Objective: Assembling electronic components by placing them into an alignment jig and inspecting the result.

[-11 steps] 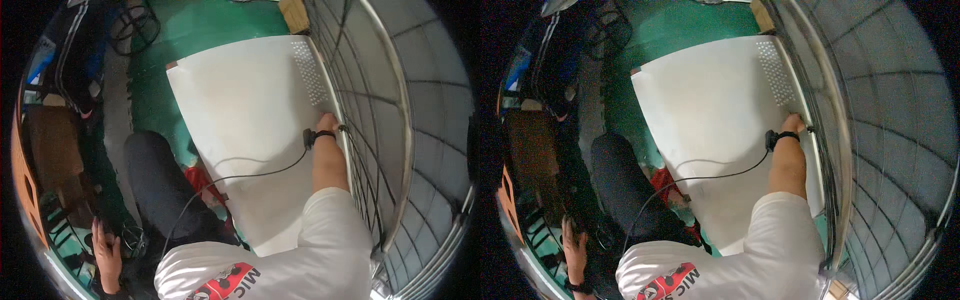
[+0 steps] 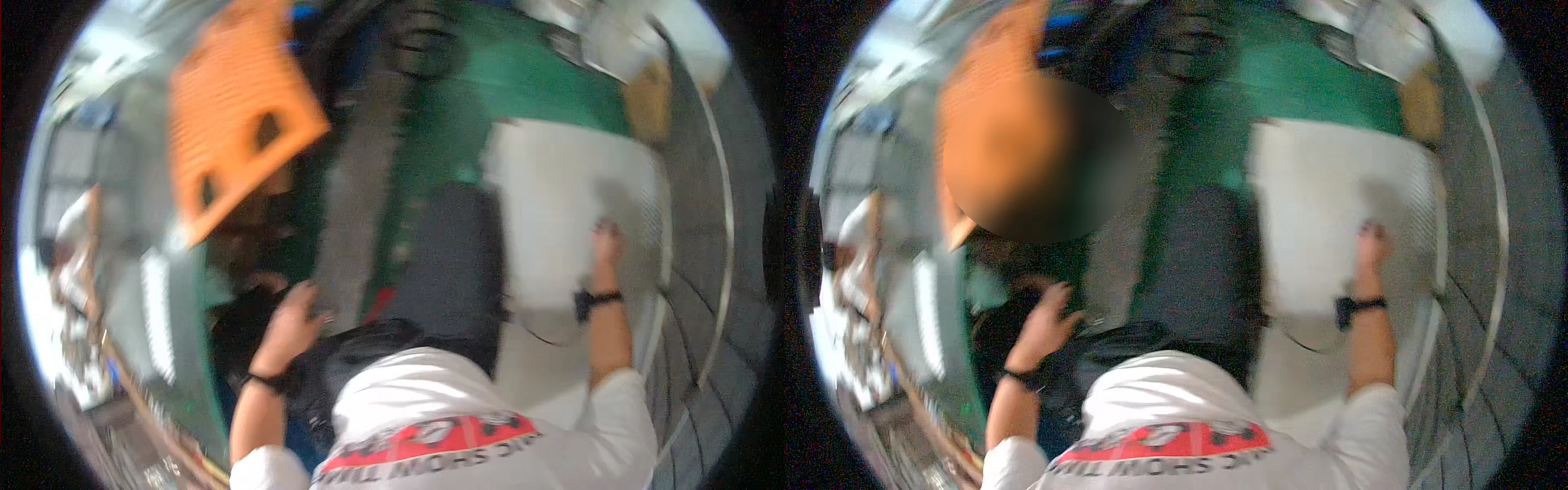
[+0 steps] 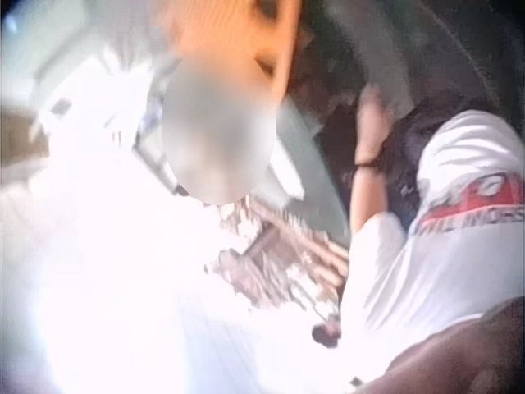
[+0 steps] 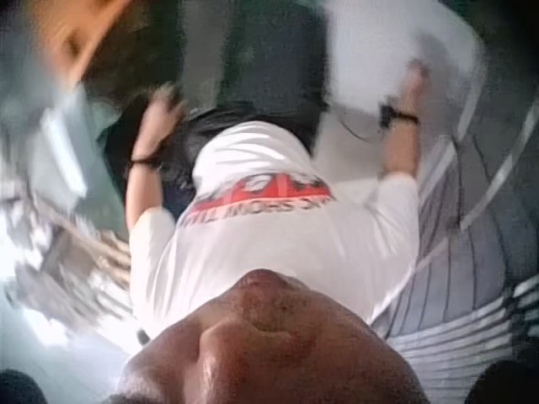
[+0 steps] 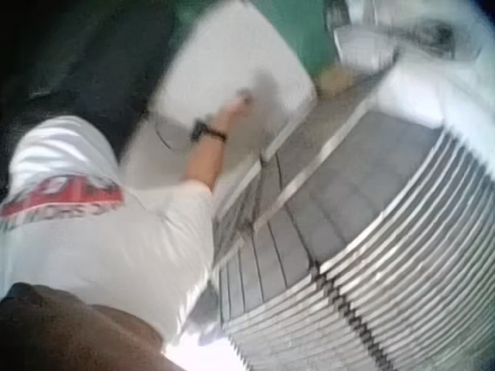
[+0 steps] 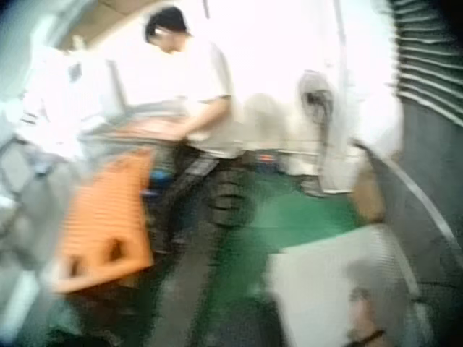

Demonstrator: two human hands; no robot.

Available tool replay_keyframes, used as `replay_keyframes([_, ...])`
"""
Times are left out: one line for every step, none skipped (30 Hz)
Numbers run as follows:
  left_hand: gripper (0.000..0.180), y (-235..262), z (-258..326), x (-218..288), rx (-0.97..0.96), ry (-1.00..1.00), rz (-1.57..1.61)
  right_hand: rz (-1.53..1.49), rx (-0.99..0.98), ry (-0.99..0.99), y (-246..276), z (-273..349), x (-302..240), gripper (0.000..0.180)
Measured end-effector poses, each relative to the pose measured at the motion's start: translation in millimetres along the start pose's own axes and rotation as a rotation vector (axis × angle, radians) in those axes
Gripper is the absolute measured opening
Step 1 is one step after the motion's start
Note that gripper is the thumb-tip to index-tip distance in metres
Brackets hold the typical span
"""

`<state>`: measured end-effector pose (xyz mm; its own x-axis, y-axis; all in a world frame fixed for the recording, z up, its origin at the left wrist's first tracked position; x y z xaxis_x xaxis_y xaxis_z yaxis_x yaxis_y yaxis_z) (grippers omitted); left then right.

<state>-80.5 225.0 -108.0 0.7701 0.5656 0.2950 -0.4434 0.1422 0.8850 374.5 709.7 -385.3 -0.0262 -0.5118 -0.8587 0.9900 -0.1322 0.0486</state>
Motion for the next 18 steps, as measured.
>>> replay_keyframes([0.055, -10.3, -1.9, -9.8, -0.03, -0.031, 0.058, 0.327, -0.083, 0.179, -44.1, 42.1, -32.6, 0.036])
replay_keyframes([0.055, -14.4, -4.7, -9.1, 0.006, -0.094, 0.115, 0.326, -0.208, 0.245, -89.5, 93.5, -69.9, 0.033])
replay_keyframes([0.055, -20.1, -5.3, -14.4, 0.034, -0.126, 0.13, 0.328, -0.323, 0.322, -135.8, 148.6, -99.1, 0.03])
replay_keyframes([0.056, -24.9, -8.4, -18.4, 0.039, -0.113, 0.179, 0.324, -0.376, 0.356, -169.1, 185.3, -109.9, 0.03])
replay_keyframes([0.058, -19.4, -14.9, -24.7, 0.051, -0.111, 0.228, 0.364, -0.516, 0.556, -212.1, 225.2, -129.0, 0.024])
replay_keyframes([0.058, -16.5, -16.2, -29.0, 0.103, -0.087, 0.25, 0.417, -0.65, 0.757, -246.8, 268.4, -148.2, 0.019])
replay_keyframes([0.06, -4.5, -9.0, -19.7, 0.061, -0.056, 0.306, 0.42, -0.794, 0.929, -267.1, 334.2, -178.7, 0.015])
replay_keyframes([0.061, -8.5, -4.8, -27.4, 0.007, -0.018, 0.406, 0.467, -0.946, 1.096, -296.5, 406.1, -194.6, 0.012])
replay_keyframes([0.061, -15.6, -2.7, -38.0, 0.051, -0.014, 0.437, 0.472, -1.1, 1.252, -318.9, 465.5, -205.0, 0.01])
replay_keyframes([0.056, -26.2, 1.8, -48.1, 0.157, -0.053, 0.451, 0.477, -1.233, 1.451, -335.7, 518.2, -207.8, 0.016])
replay_keyframes([0.051, -36.5, 3.2, -56.1, 0.264, -0.099, 0.462, 0.456, -1.397, 1.532, -351.8, 560.6, -206.6, 0.022])
replay_keyframes([0.051, -49.3, 3.2, -69.2, 0.311, -0.083, 0.462, 0.48, -1.512, 1.587, -369.0, 592.0, -197.0, 0.024])
replay_keyframes([0.051, -51.1, 2.6, -84.9, 0.345, -0.086, 0.481, 0.481, -1.595, 1.619, -389.6, 623.5, -187.9, 0.024])
replay_keyframes([0.059, -61.3, -0.8, -101.3, 0.22, -0.002, 0.54, 0.509, -1.656, 1.66, -407.0, 651.8, -180.3, 0.026])
replay_keyframes([0.066, -70.1, -2.1, -115.1, 0.087, 0.08, 0.594, 0.557, -1.699, 1.693, -425.9, 675.4, -169.3, 0.028])
replay_keyframes([0.068, -63.9, -0.9, -119.0, 0.113, 0.158, 0.68, 0.607, -1.739, 1.764, -446.2, 691.2, -161.0, 0.029])
replay_keyframes([0.068, -65.6, 3.2, -124.6, 0.139, 0.147, 0.689, 0.626, -1.786, 1.796, -465.2, 707.5, -151.3, 0.029])
replay_keyframes([0.069, -64.5, 8.4, -132.3, 0.288, 0.133, 0.625, 0.711, -1.783, 1.813, -487.0, 719.5, -140.4, 0.029])
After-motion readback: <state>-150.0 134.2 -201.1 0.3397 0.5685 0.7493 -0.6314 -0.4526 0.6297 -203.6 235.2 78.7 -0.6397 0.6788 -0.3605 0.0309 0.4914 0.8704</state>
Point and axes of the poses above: each hand's wrist, its own z-axis away from the middle knuckle, its own y-axis out of the back of the hand, x = y × z, the point moved 6 cm from there along -z, towards the middle knuckle, and after that the axes turned 6 degrees about -y, right-handed, at the moved point
